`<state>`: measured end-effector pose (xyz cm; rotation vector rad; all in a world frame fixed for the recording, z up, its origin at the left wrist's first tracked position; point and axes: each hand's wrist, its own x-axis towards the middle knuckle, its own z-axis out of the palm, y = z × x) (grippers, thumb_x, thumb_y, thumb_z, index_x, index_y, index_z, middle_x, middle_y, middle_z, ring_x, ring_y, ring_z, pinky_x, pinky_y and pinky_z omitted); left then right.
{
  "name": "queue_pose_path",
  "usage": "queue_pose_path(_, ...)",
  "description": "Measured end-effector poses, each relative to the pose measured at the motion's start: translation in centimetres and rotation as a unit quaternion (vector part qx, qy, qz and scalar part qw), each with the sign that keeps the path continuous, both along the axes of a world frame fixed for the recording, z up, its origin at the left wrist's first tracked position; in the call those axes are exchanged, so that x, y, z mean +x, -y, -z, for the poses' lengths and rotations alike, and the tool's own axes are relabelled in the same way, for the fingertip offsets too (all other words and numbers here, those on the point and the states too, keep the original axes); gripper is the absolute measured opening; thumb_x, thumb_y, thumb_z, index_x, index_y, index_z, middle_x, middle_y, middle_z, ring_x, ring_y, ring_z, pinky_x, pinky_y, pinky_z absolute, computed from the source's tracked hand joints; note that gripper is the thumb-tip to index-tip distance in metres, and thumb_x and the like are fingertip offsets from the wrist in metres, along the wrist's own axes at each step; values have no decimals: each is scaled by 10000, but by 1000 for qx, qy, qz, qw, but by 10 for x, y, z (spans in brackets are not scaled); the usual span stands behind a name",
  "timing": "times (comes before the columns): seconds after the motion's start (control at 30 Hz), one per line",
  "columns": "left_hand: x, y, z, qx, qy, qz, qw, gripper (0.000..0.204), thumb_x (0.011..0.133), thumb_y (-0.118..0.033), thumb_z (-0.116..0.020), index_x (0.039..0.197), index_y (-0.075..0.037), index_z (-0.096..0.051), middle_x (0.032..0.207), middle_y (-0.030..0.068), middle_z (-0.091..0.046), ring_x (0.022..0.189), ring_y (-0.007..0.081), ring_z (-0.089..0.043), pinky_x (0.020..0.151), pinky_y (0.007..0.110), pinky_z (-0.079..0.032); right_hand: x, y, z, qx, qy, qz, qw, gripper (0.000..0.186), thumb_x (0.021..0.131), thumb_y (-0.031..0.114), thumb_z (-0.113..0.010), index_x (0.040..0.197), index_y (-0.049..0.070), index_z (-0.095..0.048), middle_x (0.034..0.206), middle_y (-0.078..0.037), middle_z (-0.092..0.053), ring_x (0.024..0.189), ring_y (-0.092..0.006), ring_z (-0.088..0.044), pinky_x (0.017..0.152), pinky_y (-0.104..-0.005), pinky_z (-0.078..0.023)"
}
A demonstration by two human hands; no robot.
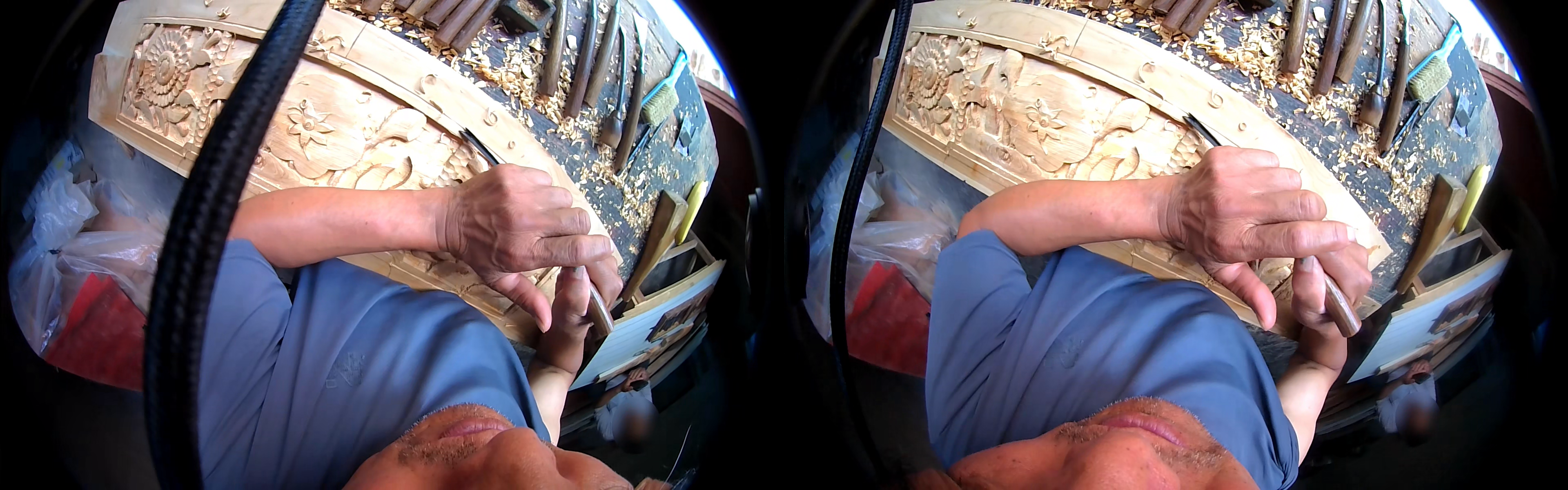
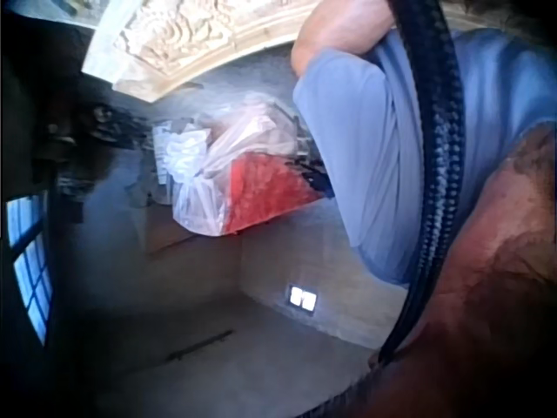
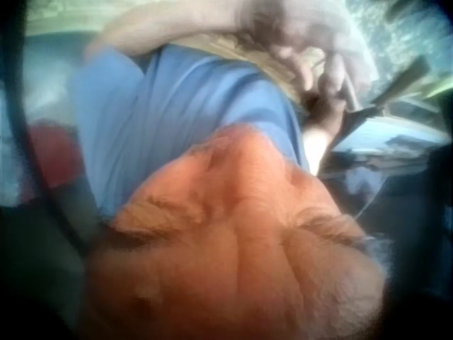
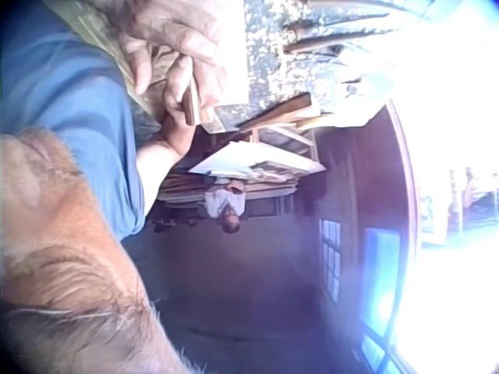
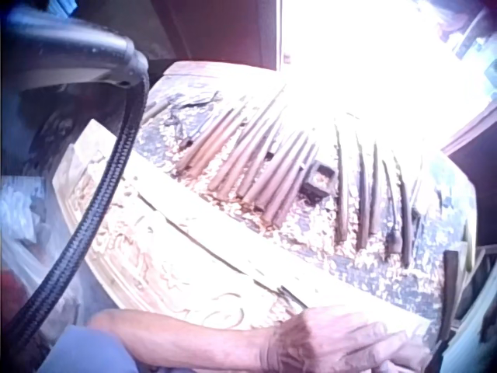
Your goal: The person carves a decorative floral design into a wooden panel using a chisel and a wooden mallet.
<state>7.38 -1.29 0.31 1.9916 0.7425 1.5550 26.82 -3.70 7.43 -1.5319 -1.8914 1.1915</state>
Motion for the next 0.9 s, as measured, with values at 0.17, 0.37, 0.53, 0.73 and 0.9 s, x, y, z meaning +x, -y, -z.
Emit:
queue_pose_path(0.17,-13,4,-6,-31,-60,10,998,822,749,-788,-663,1136,-63,-664,894,37,-667,719,212,-672,573,332,-482,-27,6,25,109,-7,46,993,271,840,232,-640,770,-22,-701,665,-153,-636,613,-278,-606,625,-399,-458)
queue_pose_path(0.37,-16,1,-8,-34,-11,-71,997,790,764,-796,-645,1096,-79,-670,874,25,-667,684,202,-654,567,331,-472,-30,-4,33,88,-12,6,996,260,832,230,-649,769,-16,-707,655,-148,-642,593,-282,-610,624,-398,-470)
queue_pose_path(0.53,-4,2,3,17,20,-57,998,845,879,-797,-530,1253,-53,-671,907,44,-675,660,193,-634,552,317,-452,-25,2,6,121,8,70,990,251,826,227,-657,768,-10,-713,646,-143,-647,575,-285,-614,624,-397,-481)
queue_pose_path(0.73,-12,3,-7,0,24,57,998,852,776,-734,-678,1281,-52,-608,1004,50,-681,803,244,-690,616,347,-513,-7,5,-23,16,53,-28,998,362,916,278,-565,962,-50,-713,922,-146,-673,841,-250,-631,796,-387,-478)
queue_pose_path(0.9,-2,2,-1,10,24,7,1000,869,793,-798,-618,1260,-66,-652,938,29,-666,697,194,-648,550,319,-457,-6,6,6,28,29,3,999,368,924,294,-560,956,-42,-708,907,-132,-663,831,-230,-623,773,-375,-472)
